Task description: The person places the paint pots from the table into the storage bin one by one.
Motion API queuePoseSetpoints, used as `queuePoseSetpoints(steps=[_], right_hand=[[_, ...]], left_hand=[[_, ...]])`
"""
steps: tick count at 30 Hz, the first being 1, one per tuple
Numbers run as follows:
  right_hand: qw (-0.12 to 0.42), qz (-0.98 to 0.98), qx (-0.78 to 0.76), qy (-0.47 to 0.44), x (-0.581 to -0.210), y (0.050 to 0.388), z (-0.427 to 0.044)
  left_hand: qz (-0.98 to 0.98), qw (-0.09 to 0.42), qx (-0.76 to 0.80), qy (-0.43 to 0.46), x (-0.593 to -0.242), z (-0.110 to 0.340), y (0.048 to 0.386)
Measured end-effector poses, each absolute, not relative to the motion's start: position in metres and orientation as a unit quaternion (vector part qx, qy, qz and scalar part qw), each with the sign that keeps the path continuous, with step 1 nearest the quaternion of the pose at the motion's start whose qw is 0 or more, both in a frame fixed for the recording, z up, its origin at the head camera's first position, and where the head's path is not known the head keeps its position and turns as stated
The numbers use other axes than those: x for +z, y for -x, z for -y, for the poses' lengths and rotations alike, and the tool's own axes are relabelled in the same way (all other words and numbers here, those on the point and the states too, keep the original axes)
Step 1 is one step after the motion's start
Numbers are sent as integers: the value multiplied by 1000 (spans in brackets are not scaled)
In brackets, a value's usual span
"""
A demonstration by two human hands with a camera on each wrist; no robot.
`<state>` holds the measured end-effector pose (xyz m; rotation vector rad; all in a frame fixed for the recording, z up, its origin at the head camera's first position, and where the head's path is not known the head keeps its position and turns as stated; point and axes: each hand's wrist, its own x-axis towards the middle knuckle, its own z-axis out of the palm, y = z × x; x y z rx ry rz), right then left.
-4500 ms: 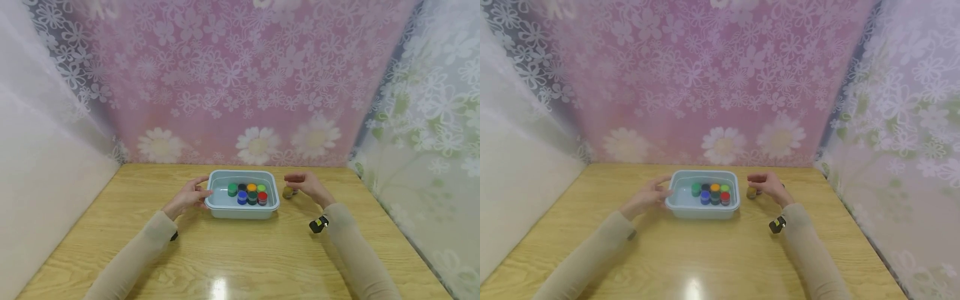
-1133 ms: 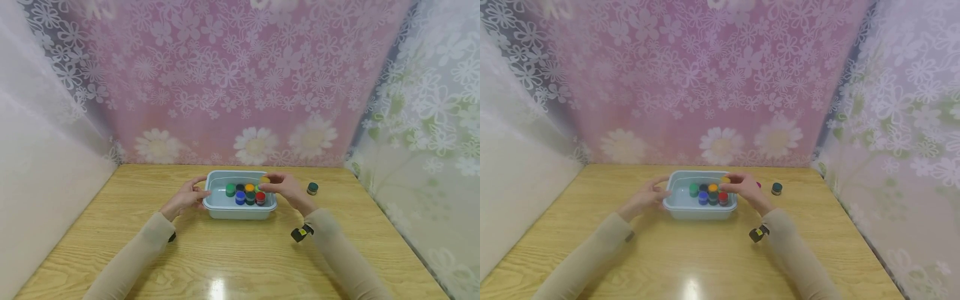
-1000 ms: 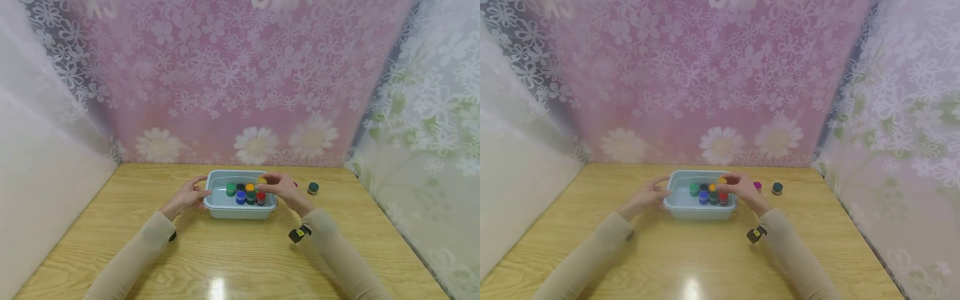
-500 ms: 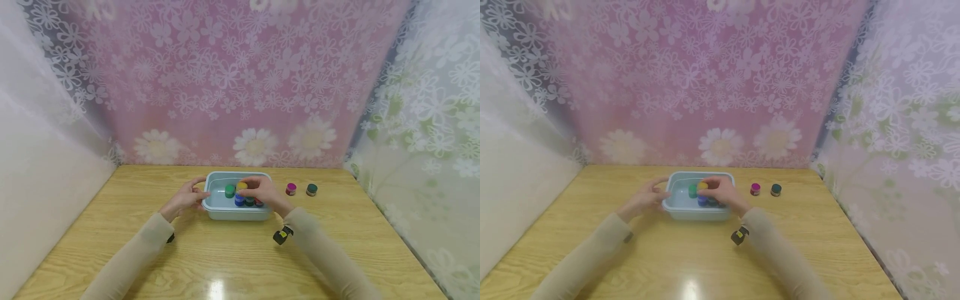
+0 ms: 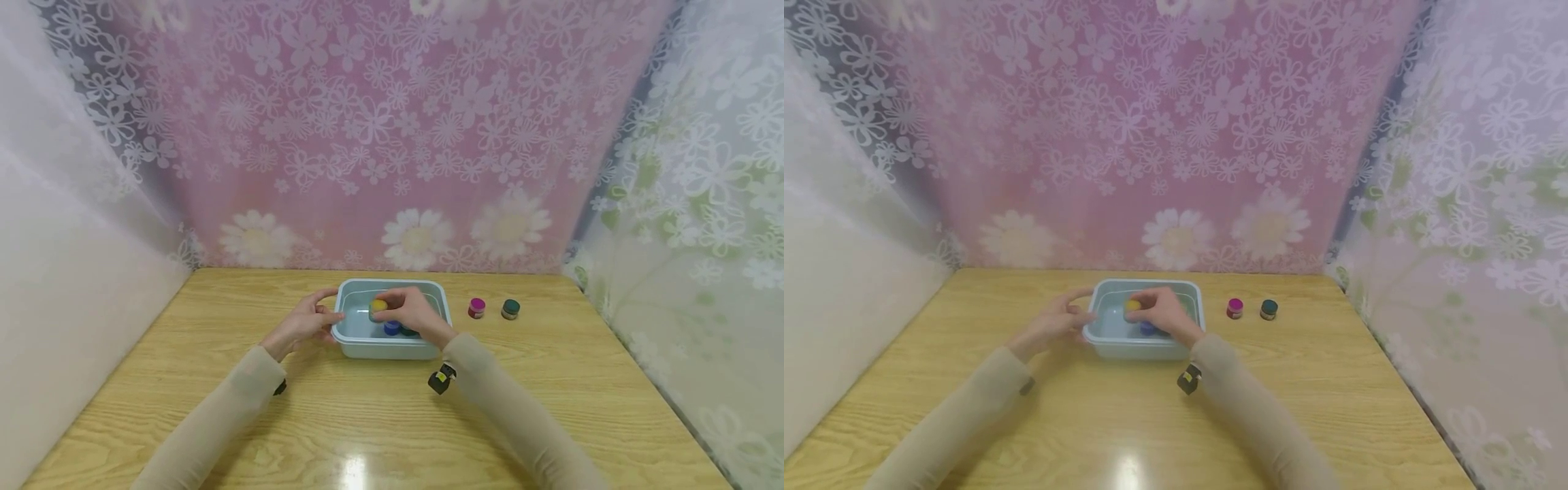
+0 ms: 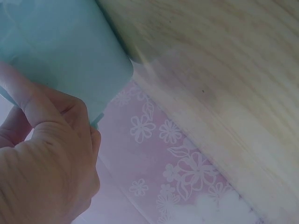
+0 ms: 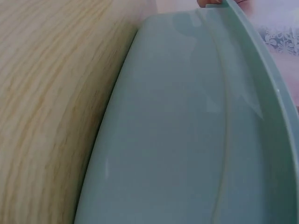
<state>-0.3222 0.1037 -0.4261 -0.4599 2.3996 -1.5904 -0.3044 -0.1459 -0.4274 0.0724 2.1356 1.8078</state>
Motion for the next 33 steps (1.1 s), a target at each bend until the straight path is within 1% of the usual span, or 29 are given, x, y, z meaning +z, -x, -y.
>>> queuePoseSetpoints(steps=[9, 18, 25, 33], right_hand=[[105, -850, -495, 145, -428, 331, -89], [102, -870, -454, 164, -429, 333, -90], [91, -888, -421, 162, -436, 335, -94], [68, -905, -385, 166, -437, 337, -89]], left_hand=[[-754, 170, 634, -34, -427, 147, 305], [-754, 169, 634, -28, -427, 148, 306], [-751, 176, 636, -38, -428, 146, 307], [-752, 170, 636, -32, -429, 147, 308]])
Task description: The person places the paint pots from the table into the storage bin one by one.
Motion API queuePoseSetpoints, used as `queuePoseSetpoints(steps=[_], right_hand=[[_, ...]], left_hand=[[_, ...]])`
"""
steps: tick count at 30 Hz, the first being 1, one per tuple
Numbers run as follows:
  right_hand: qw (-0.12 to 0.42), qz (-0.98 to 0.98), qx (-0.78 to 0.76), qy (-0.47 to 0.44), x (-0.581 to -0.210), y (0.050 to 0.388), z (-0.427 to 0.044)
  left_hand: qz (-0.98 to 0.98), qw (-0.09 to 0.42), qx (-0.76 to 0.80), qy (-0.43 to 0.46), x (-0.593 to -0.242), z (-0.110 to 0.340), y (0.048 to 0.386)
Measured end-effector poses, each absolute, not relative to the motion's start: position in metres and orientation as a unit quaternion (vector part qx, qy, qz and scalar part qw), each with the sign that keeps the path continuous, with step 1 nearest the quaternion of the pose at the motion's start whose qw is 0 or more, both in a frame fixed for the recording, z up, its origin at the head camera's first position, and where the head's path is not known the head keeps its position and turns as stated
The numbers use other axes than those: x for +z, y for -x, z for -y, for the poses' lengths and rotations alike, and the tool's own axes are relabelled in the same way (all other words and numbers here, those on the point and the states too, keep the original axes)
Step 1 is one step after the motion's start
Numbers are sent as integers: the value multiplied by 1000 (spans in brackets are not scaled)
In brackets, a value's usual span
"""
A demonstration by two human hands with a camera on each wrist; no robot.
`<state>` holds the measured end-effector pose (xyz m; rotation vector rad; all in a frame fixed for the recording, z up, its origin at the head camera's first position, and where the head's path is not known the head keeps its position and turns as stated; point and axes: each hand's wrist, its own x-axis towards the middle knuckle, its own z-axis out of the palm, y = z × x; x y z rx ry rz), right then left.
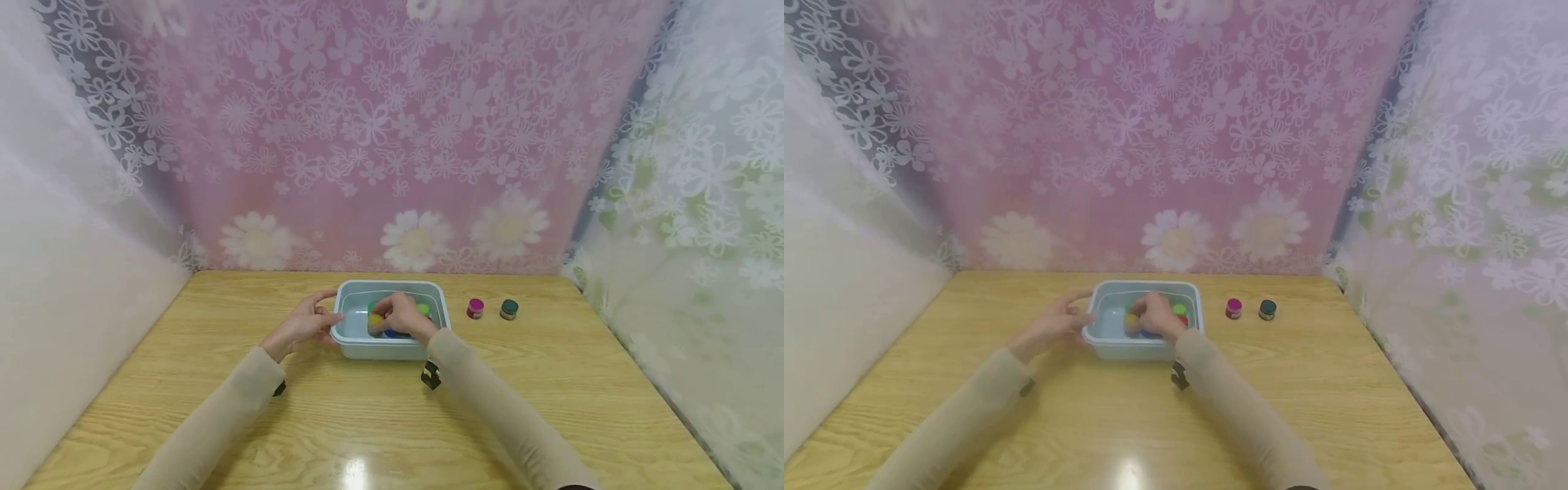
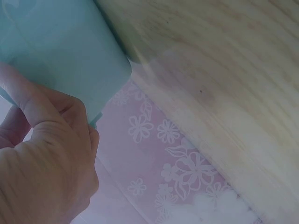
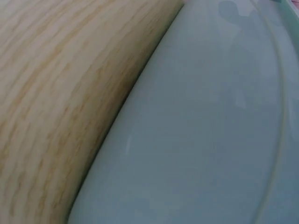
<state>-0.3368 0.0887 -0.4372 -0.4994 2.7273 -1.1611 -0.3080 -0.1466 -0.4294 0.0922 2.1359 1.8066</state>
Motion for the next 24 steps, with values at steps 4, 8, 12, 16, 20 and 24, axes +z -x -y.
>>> queuePoseSetpoints(steps=[4, 8, 12, 16, 20, 24], right_hand=[[67, -910, -375, 161, -436, 335, -87], [59, -914, -366, 168, -436, 335, -86], [57, -913, -369, 167, -435, 335, -87], [68, -903, -395, 156, -434, 333, -89], [76, -893, -415, 157, -432, 331, -93], [84, -879, -436, 175, -426, 329, -100]], left_hand=[[-752, 171, 635, -35, -432, 147, 309], [-751, 176, 636, -35, -433, 148, 309], [-752, 176, 635, -32, -430, 147, 308], [-753, 174, 634, -33, -427, 146, 306], [-753, 174, 633, -39, -427, 146, 304], [-753, 171, 634, -40, -429, 147, 306]])
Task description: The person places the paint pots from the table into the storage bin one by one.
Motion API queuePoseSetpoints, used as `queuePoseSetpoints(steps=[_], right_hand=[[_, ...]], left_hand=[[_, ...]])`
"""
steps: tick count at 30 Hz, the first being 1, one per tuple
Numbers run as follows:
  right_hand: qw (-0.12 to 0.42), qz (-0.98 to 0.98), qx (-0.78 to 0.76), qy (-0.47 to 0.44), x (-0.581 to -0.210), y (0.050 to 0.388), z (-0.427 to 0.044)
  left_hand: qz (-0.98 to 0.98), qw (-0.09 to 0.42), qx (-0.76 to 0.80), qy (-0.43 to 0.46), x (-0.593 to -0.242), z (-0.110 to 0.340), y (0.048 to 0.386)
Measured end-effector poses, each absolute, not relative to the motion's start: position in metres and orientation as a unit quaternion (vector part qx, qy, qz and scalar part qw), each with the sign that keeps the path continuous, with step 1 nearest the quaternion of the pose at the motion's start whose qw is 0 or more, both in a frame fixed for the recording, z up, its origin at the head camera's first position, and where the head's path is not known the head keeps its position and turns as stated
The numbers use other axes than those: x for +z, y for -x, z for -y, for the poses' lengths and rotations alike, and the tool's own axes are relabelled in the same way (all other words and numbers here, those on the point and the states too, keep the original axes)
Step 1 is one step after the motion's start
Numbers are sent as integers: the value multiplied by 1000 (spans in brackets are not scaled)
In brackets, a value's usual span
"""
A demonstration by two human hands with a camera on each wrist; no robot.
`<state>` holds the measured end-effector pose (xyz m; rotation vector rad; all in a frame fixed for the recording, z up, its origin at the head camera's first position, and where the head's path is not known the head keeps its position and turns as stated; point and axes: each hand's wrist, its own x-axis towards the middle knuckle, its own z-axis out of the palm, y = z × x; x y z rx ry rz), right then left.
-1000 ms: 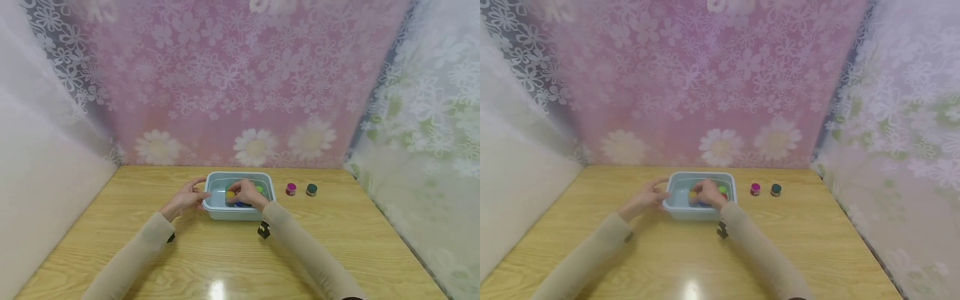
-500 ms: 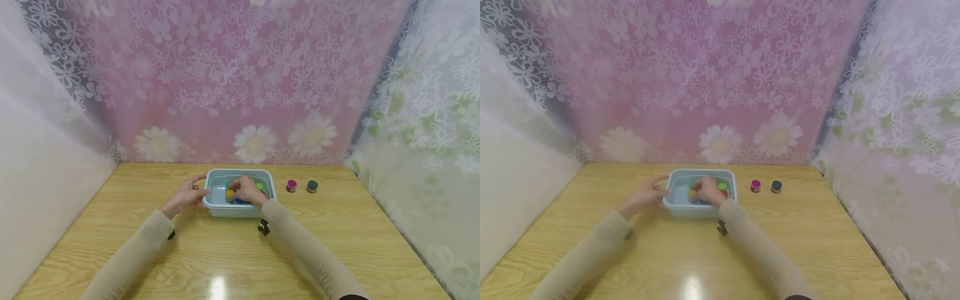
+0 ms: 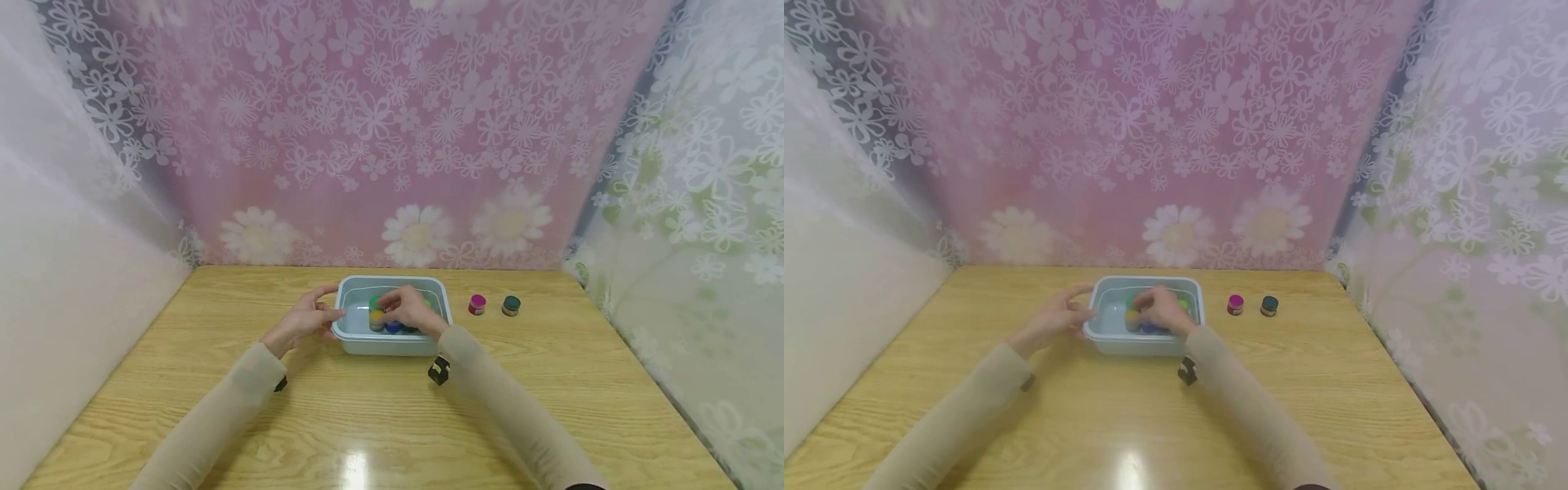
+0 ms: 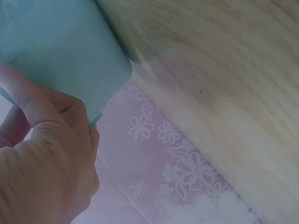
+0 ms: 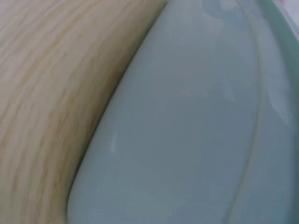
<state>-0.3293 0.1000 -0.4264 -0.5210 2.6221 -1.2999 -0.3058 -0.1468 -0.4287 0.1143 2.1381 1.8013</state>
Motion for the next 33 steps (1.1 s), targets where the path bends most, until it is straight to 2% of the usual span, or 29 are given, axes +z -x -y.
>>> queuePoseSetpoints(steps=[9, 18, 26, 33], right_hand=[[118, -863, -438, 221, -422, 334, -128], [115, -838, -473, 245, -416, 333, -149], [135, -812, -533, 196, -406, 327, -176], [124, -798, -562, 177, -408, 334, -198]], left_hand=[[-752, 170, 637, -29, -432, 147, 308], [-754, 173, 633, -27, -425, 146, 304], [-757, 173, 630, -26, -428, 144, 304], [-758, 166, 631, -23, -430, 146, 306]])
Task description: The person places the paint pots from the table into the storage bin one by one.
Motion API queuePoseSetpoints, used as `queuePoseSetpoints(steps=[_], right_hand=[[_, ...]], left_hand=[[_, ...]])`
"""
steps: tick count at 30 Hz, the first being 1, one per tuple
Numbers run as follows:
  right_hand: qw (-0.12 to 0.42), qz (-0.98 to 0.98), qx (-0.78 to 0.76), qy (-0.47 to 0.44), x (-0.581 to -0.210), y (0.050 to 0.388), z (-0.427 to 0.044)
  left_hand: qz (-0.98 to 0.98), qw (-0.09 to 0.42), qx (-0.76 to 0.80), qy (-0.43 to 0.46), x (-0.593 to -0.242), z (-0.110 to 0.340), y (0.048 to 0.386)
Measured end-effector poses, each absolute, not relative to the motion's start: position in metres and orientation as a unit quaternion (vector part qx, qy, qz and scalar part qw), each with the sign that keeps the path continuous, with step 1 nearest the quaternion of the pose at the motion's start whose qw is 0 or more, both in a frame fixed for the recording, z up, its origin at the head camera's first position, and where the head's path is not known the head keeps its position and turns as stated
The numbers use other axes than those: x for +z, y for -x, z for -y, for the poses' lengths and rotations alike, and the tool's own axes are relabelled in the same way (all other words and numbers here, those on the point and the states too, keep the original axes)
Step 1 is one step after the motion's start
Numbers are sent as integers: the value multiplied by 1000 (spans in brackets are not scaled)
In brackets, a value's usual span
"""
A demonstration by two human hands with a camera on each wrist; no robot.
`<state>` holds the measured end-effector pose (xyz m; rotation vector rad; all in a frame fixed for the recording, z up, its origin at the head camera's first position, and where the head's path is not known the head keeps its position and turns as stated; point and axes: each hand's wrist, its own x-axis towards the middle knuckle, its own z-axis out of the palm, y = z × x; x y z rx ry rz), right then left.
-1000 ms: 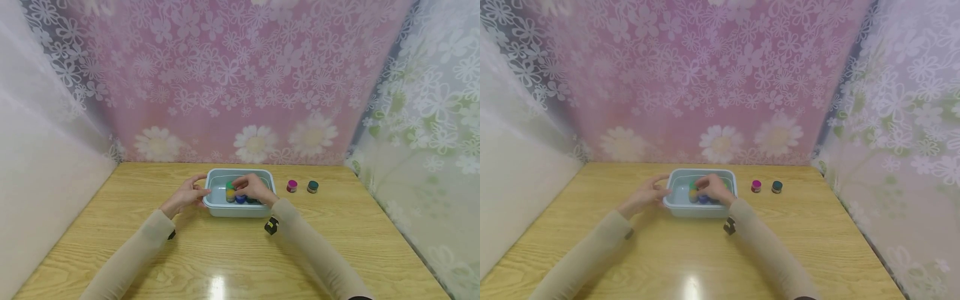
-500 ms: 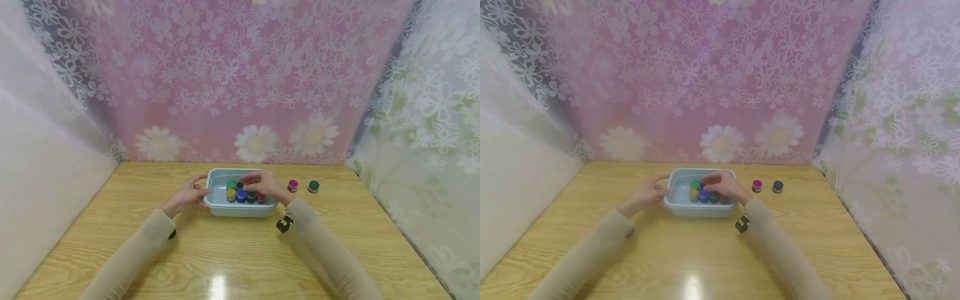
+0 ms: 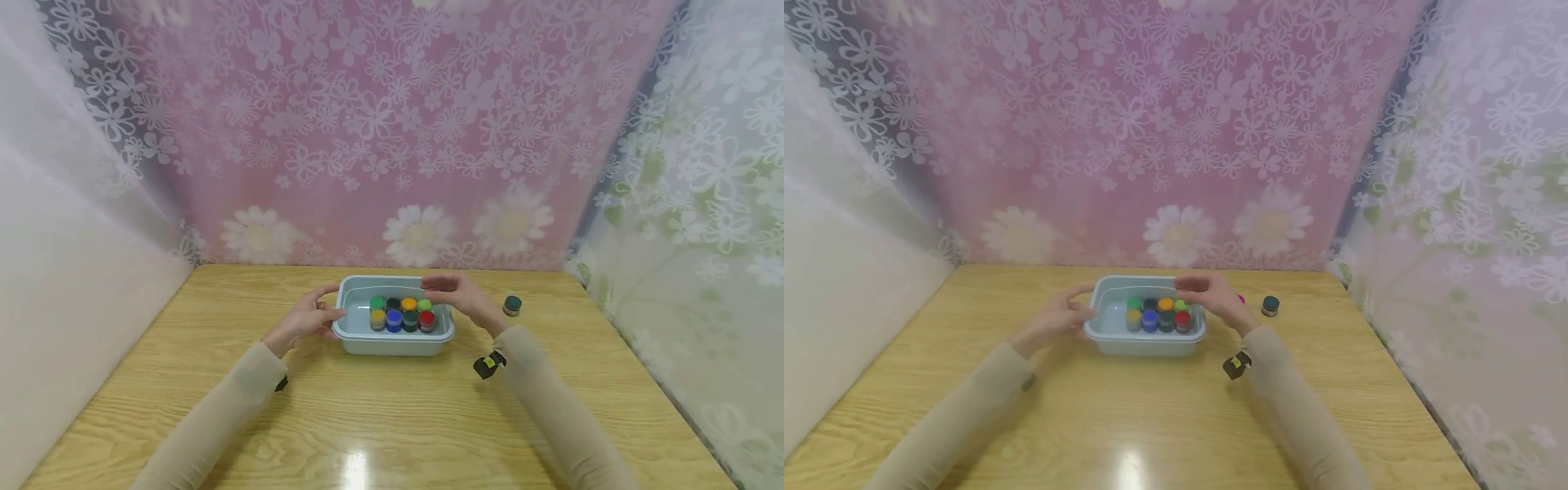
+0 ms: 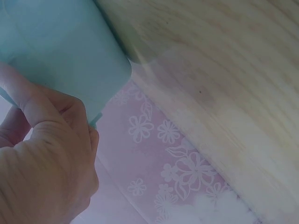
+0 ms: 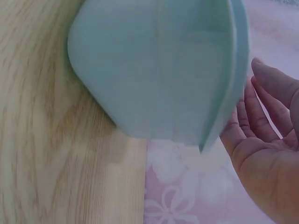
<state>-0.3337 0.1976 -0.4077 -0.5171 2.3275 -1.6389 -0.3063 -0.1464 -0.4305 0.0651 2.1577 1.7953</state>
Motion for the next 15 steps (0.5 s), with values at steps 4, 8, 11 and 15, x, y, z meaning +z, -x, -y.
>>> queuePoseSetpoints(steps=[4, 8, 11, 15], right_hand=[[109, -794, -573, 172, -408, 337, -208], [92, -805, -568, 144, -407, 339, -220], [92, -812, -563, 120, -409, 339, -230], [87, -812, -567, 110, -413, 341, -243]], left_hand=[[-757, 167, 631, -27, -430, 147, 306], [-755, 166, 633, -31, -430, 147, 306], [-753, 168, 635, -26, -430, 147, 307], [-756, 170, 632, -21, -430, 146, 307]])
